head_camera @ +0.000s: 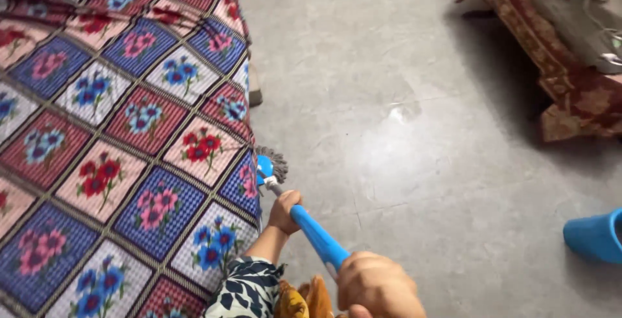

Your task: Mop the floor of a room using a spin mop and bucket.

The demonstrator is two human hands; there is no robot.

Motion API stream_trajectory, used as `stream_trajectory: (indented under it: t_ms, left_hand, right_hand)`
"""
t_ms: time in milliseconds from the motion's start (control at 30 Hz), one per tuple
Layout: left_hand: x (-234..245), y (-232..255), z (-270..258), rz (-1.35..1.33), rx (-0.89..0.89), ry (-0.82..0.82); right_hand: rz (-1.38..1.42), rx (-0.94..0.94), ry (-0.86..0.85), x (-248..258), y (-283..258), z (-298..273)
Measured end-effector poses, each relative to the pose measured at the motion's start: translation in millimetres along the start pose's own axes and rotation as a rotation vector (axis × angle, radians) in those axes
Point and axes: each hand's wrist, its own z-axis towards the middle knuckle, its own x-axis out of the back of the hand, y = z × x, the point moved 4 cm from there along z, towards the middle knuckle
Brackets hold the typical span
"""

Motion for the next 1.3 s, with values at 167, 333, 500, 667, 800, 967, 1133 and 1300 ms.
stream_trajectory:
  t_ms: [167, 333, 500, 667, 800, 967, 1133, 1300]
  left_hand:
    - [18, -23, 17, 0.022, -0.117, -0.082]
    - [7, -6, 10, 0.045, -0.042, -0.054]
    - [31, 60, -37, -0.042, 0.125, 0.212]
    - [43, 73, -56, -0.096, 0.132, 0.288]
    - [28, 45, -39, -0.066, 0.063, 0.28]
    - [3, 33, 3, -0.095, -0.051, 0.18]
    - [-25, -10, 9, -0.065, -0.164, 0.113]
    - [12, -48, 12, 0.081, -0.119, 0.156]
  right_hand:
    - [-0.096, -0.014, 0.081, -29, 7, 9]
    - [-0.155, -0.27, 0.226, -30, -7, 14]
    - [-0.16, -0.451, 0.242, -51, -54, 56]
    - [0.009, -0.419, 0.057, -74, -68, 92]
    - [0.16, -0.229, 0.24, -66, -40, 85]
    - [-0.089, -0.277, 0.628, -56, -35, 94]
    - [-0.3, -0.232, 0.894, -40, -20, 65]
    - [-0.166, -0.252, 0.477, -34, 25, -9]
